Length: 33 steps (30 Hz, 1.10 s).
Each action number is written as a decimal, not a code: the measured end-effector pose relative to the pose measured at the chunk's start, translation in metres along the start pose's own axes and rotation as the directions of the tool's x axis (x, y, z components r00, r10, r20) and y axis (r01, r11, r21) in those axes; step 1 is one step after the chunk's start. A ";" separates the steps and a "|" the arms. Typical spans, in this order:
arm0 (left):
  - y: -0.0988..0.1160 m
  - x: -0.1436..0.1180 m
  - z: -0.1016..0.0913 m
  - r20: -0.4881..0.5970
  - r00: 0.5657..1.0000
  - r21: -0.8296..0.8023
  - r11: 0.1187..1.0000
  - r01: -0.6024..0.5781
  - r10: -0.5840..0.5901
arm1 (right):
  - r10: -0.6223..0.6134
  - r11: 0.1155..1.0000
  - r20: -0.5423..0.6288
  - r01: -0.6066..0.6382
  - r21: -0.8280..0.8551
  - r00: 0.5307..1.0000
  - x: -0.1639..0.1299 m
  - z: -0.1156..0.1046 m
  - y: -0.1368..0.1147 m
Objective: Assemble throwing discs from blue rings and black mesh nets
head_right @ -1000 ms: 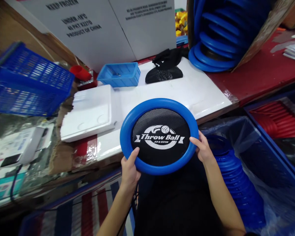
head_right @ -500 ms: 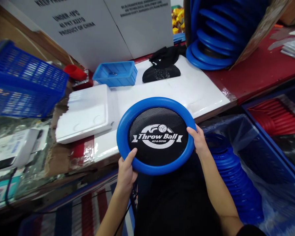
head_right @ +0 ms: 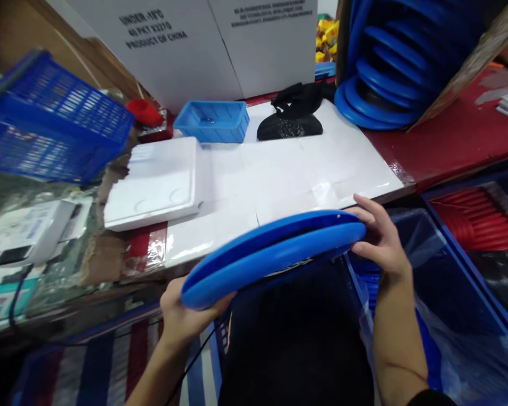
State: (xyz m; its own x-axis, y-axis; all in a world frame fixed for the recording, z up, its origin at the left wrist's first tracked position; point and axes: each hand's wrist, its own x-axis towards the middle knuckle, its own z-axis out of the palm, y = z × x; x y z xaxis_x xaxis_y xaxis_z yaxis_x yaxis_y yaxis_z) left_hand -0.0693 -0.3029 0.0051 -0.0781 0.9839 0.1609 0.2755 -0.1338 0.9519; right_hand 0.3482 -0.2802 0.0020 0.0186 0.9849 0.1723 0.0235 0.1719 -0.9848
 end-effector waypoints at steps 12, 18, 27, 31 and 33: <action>0.046 0.020 -0.012 0.516 0.708 0.138 0.769 -0.624 0.482 | 0.087 0.492 0.828 0.699 -0.519 0.554 0.036 0.072 -0.166; 0.057 0.022 -0.014 0.577 0.666 0.119 0.758 -0.641 0.472 | 0.222 0.497 0.847 0.691 -0.525 0.483 0.034 0.100 -0.170; 0.054 0.019 -0.028 0.618 0.645 0.131 0.750 -0.648 0.450 | 0.244 0.496 0.856 0.700 -0.514 0.456 0.032 0.104 -0.160; 0.061 0.021 -0.023 0.628 0.633 0.122 0.746 -0.655 0.453 | 0.136 0.433 0.855 0.747 -0.505 0.500 0.023 0.108 -0.158; 0.066 0.022 -0.019 0.640 0.632 0.128 0.751 -0.648 0.436 | 0.097 0.410 0.849 0.756 -0.510 0.520 0.019 0.113 -0.159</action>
State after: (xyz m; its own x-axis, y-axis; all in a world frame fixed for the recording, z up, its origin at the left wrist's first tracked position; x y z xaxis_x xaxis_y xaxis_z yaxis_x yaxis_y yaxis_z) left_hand -0.0714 -0.2921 0.0766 0.6844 0.6395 0.3502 0.3802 -0.7228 0.5770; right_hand 0.2319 -0.2862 0.1596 -0.8366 0.5474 -0.0225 0.5332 0.8041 -0.2631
